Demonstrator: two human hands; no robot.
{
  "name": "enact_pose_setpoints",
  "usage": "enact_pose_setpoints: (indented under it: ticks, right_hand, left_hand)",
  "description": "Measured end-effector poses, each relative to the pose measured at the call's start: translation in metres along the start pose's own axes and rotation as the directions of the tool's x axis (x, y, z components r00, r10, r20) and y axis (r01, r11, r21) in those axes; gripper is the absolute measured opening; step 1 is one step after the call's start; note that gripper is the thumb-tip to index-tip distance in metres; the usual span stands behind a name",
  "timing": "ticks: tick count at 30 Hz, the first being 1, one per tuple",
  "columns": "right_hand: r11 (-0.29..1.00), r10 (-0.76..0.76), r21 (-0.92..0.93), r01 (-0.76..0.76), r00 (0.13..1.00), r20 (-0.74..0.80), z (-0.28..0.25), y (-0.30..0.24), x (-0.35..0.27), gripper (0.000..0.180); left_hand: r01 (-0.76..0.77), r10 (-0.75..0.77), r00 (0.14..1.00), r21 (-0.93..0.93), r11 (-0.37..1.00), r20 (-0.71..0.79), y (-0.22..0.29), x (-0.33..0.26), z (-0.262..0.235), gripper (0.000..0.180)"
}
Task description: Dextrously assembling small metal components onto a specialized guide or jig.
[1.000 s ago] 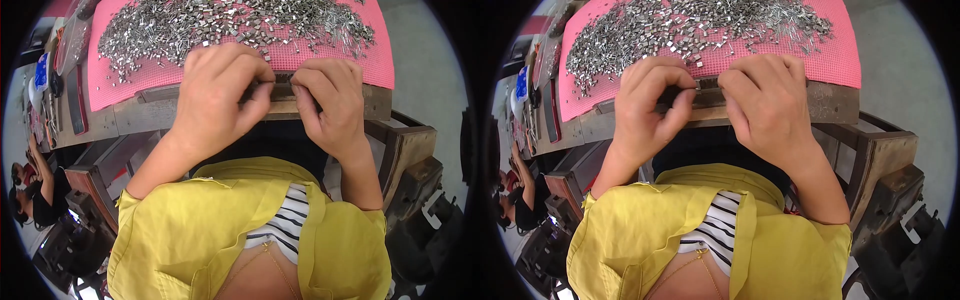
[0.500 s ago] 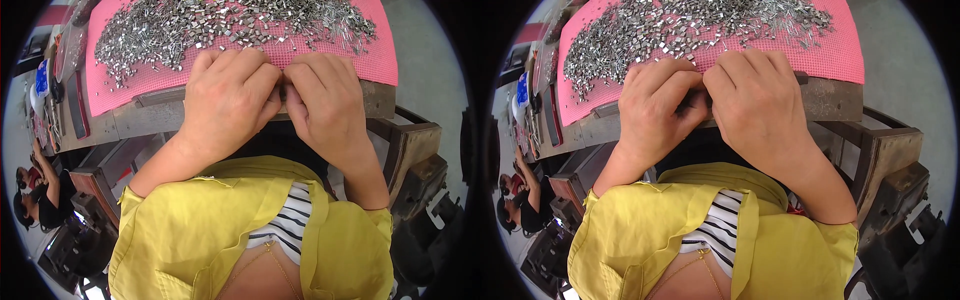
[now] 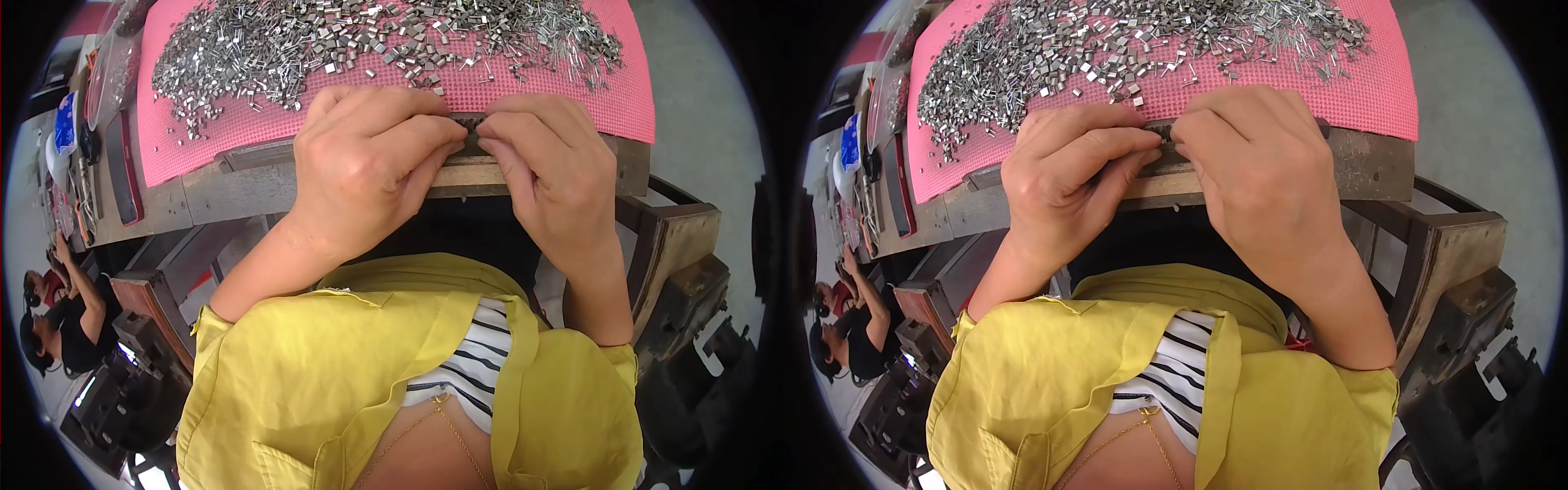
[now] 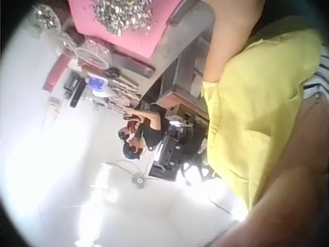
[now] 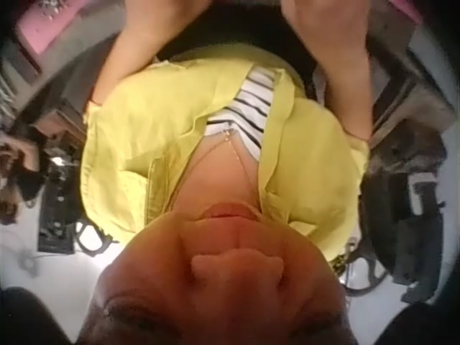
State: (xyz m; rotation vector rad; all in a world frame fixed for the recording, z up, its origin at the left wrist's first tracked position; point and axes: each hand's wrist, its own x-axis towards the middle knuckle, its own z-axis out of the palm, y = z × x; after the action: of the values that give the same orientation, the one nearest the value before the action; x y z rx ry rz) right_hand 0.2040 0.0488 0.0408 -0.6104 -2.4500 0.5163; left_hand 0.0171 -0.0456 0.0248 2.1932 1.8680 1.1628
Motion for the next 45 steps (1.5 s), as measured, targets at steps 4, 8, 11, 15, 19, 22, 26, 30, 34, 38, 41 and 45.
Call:
enact_pose_setpoints:
  ticks: [4,8,11,15,19,22,26,30,34,38,41,45]
  right_hand:
    - [1.000,0.004,0.029,-0.002,0.998,-0.065,0.001,0.002,-0.004,0.020]
    - [1.000,-0.003,0.008,0.004,0.996,-0.095,0.006,0.003,-0.006,0.021]
    - [0.999,-0.035,0.007,0.036,0.993,-0.112,0.008,0.007,-0.010,0.022]
    - [0.986,-0.157,0.011,0.165,0.958,-0.240,0.007,0.013,-0.024,0.025]
    - [0.975,-0.222,-0.029,0.220,0.968,-0.121,0.000,0.000,-0.071,0.031]
    - [0.984,-0.155,0.085,0.157,0.988,-0.025,0.027,-0.006,-0.116,0.028]
    - [0.974,0.075,0.207,-0.088,0.995,0.070,0.040,-0.006,-0.151,0.024]
    - [0.979,0.132,0.155,-0.135,0.991,0.029,0.034,-0.005,-0.152,0.020]
    - [0.986,0.065,0.153,-0.069,0.997,0.033,0.037,-0.004,-0.147,0.020]
    - [0.983,0.038,0.177,-0.049,0.997,0.063,0.040,-0.006,-0.145,0.017]
    - [0.981,0.049,0.183,-0.065,0.994,0.094,0.042,-0.007,-0.146,0.017]
    - [0.986,0.032,0.161,-0.042,0.997,0.068,0.040,-0.008,-0.141,0.021]
  left_hand:
    - [0.041,-0.041,0.998,0.008,0.999,-0.045,0.005,-0.003,0.002,0.020]
    - [0.055,-0.053,0.998,-0.080,0.995,0.031,-0.003,0.002,-0.001,0.017]
    - [0.057,-0.057,0.998,-0.088,0.994,0.007,-0.001,0.000,0.001,0.018]
    - [0.094,-0.094,0.996,-0.097,0.991,0.002,0.003,-0.001,0.002,0.017]
    - [0.054,-0.054,0.999,-0.060,0.997,-0.007,0.001,0.000,0.003,0.017]
    - [0.010,-0.008,1.000,-0.073,0.997,0.015,-0.002,0.001,0.000,0.017]
    - [-0.007,0.007,1.000,-0.064,0.998,0.005,-0.001,-0.002,0.001,0.018]
    - [-0.022,0.021,1.000,-0.063,0.998,-0.016,-0.001,-0.005,0.002,0.019]
    - [0.057,-0.057,0.998,-0.129,0.990,0.002,0.003,-0.005,0.001,0.023]
    - [0.142,-0.134,0.989,-0.148,0.979,0.064,0.008,-0.002,-0.005,0.028]
    - [0.187,-0.179,0.982,-0.149,0.971,0.064,0.009,-0.001,-0.005,0.025]
    - [0.196,-0.192,0.980,-0.111,0.974,0.046,0.007,-0.001,0.002,0.022]
